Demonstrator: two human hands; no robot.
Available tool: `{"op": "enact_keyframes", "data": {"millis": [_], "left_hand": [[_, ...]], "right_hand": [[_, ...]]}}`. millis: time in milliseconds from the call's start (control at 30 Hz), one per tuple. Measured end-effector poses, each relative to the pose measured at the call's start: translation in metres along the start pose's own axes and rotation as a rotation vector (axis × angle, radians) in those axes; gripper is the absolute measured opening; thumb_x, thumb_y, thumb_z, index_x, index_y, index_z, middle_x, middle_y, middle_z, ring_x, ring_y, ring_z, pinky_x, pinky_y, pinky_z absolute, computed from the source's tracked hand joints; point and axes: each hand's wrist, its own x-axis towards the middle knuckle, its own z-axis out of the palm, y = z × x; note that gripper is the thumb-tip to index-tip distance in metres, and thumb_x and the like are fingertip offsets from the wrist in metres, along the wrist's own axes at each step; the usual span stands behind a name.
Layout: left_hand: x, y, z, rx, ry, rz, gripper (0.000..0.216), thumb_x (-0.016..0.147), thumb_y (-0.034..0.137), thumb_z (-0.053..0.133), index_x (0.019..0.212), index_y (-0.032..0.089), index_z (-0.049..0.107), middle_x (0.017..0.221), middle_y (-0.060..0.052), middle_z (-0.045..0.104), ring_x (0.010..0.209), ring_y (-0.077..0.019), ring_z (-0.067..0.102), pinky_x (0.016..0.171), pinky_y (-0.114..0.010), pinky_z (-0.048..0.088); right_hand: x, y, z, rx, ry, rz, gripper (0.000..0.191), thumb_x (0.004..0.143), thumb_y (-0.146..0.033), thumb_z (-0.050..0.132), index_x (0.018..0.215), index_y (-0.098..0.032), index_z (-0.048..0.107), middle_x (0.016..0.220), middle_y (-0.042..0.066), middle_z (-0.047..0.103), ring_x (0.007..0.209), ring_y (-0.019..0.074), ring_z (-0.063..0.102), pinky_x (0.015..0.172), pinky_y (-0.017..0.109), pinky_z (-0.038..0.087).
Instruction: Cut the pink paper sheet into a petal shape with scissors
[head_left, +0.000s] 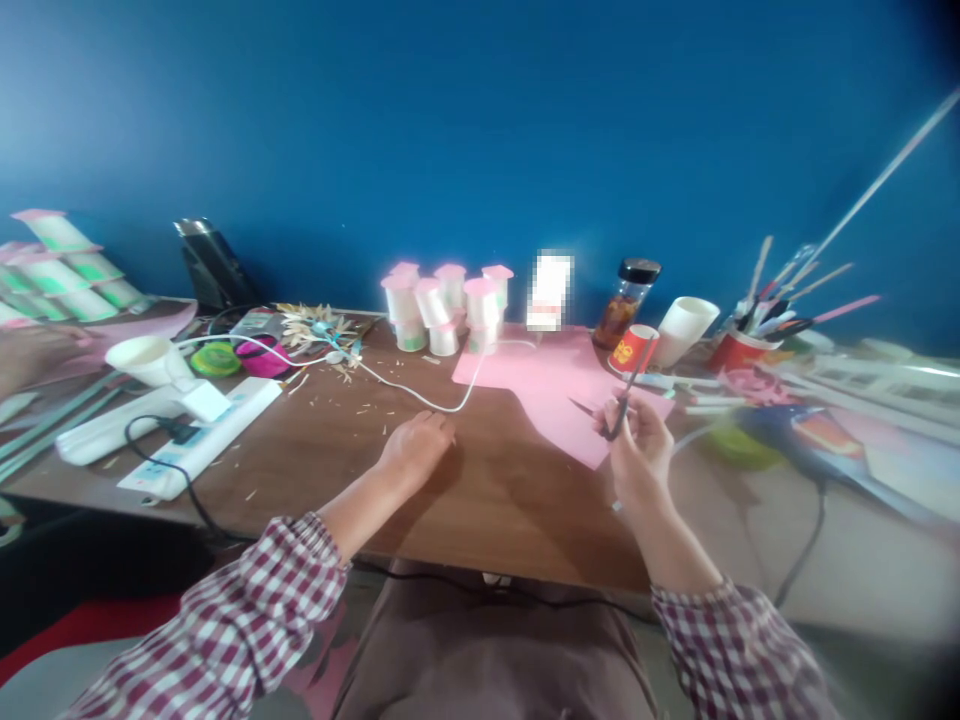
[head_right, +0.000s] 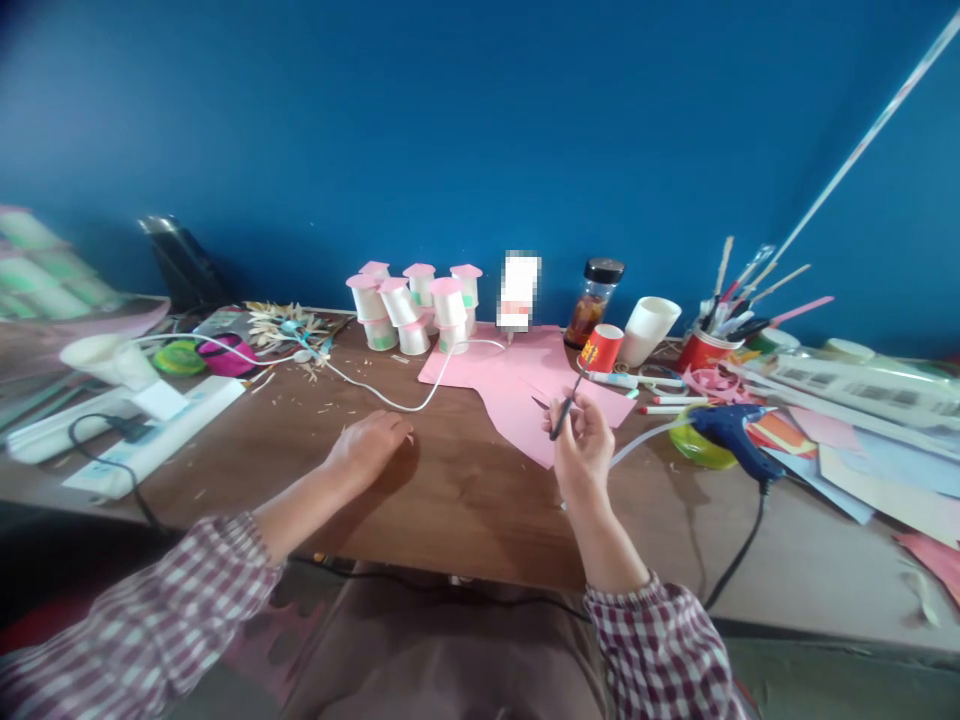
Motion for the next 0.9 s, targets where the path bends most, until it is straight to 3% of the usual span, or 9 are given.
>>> {"op": "enact_keyframes", "data": {"millis": [133, 300, 400, 533, 633, 733, 833, 900], "left_hand": [[-0.016, -0.013, 0.0, -0.125, 0.073, -0.058, 0.02, 0.082, 0.014, 0.042, 0.083, 0.017, 0.061, 0.081, -0.006, 0.06, 0.082, -0.0214, 0.054, 0.074, -0.032, 0.043], [-0.073, -0.037, -0.004, -0.201, 0.204, -0.164, 0.016, 0.076, 0.013, 0.044, 0.078, 0.02, 0.059, 0.082, -0.004, 0.059, 0.079, -0.0186, 0.054, 0.074, -0.029, 0.042], [-0.089, -0.044, -0.007, -0.201, 0.241, -0.226, 0.018, 0.079, 0.018, 0.042, 0.085, 0.02, 0.06, 0.086, -0.004, 0.06, 0.08, -0.0181, 0.056, 0.072, -0.028, 0.043], [-0.06, -0.037, -0.005, -0.23, 0.158, -0.185, 0.021, 0.083, 0.026, 0.044, 0.097, 0.021, 0.058, 0.092, -0.005, 0.061, 0.086, -0.0196, 0.056, 0.075, -0.029, 0.042], [-0.023, -0.029, 0.0, -0.298, 0.065, -0.112, 0.019, 0.082, 0.032, 0.049, 0.095, 0.022, 0.058, 0.093, -0.005, 0.06, 0.087, -0.02, 0.056, 0.073, -0.029, 0.042], [0.0, -0.026, 0.005, -0.376, -0.047, -0.137, 0.016, 0.081, 0.034, 0.05, 0.081, 0.022, 0.059, 0.083, -0.003, 0.058, 0.079, -0.0182, 0.056, 0.07, -0.029, 0.041], [-0.002, -0.023, 0.006, -0.367, -0.061, -0.167, 0.021, 0.084, 0.03, 0.042, 0.074, 0.021, 0.057, 0.08, -0.004, 0.055, 0.077, -0.0188, 0.055, 0.069, -0.03, 0.04], [-0.018, -0.018, 0.001, -0.348, -0.026, -0.184, 0.022, 0.086, 0.028, 0.036, 0.075, 0.02, 0.055, 0.081, -0.006, 0.054, 0.078, -0.0201, 0.053, 0.069, -0.032, 0.04]], "right_hand": [[-0.001, -0.003, 0.002, -0.006, -0.012, 0.044, 0.031, 0.071, -0.038, 0.07, 0.092, -0.017, 0.061, 0.064, -0.002, 0.059, 0.054, 0.0114, 0.058, 0.055, 0.028, 0.052], [-0.003, -0.007, 0.004, -0.005, -0.031, 0.044, 0.031, 0.069, -0.038, 0.07, 0.091, -0.017, 0.061, 0.061, -0.003, 0.059, 0.051, 0.0104, 0.057, 0.053, 0.026, 0.051], [-0.004, -0.007, 0.005, -0.009, -0.061, 0.062, 0.031, 0.069, -0.036, 0.071, 0.091, -0.017, 0.061, 0.06, -0.003, 0.059, 0.05, 0.0105, 0.057, 0.052, 0.026, 0.05], [-0.005, -0.004, 0.004, -0.029, -0.078, 0.052, 0.034, 0.068, -0.036, 0.072, 0.094, -0.017, 0.061, 0.061, -0.002, 0.06, 0.053, 0.0117, 0.059, 0.054, 0.027, 0.051], [-0.005, -0.003, 0.003, -0.033, -0.078, 0.047, 0.035, 0.069, -0.037, 0.071, 0.096, -0.017, 0.061, 0.063, -0.002, 0.061, 0.055, 0.0118, 0.059, 0.055, 0.027, 0.051], [-0.005, -0.004, 0.003, -0.023, -0.076, 0.047, 0.036, 0.067, -0.037, 0.072, 0.096, -0.017, 0.061, 0.066, -0.001, 0.062, 0.058, 0.0127, 0.06, 0.056, 0.029, 0.052], [-0.006, -0.006, 0.004, -0.013, -0.074, 0.045, 0.038, 0.066, -0.037, 0.073, 0.097, -0.018, 0.062, 0.067, 0.0, 0.062, 0.06, 0.0139, 0.061, 0.057, 0.031, 0.053], [-0.007, -0.007, 0.004, -0.013, -0.078, 0.046, 0.038, 0.067, -0.037, 0.073, 0.098, -0.018, 0.062, 0.067, 0.0, 0.063, 0.061, 0.0144, 0.061, 0.057, 0.031, 0.053]]}}
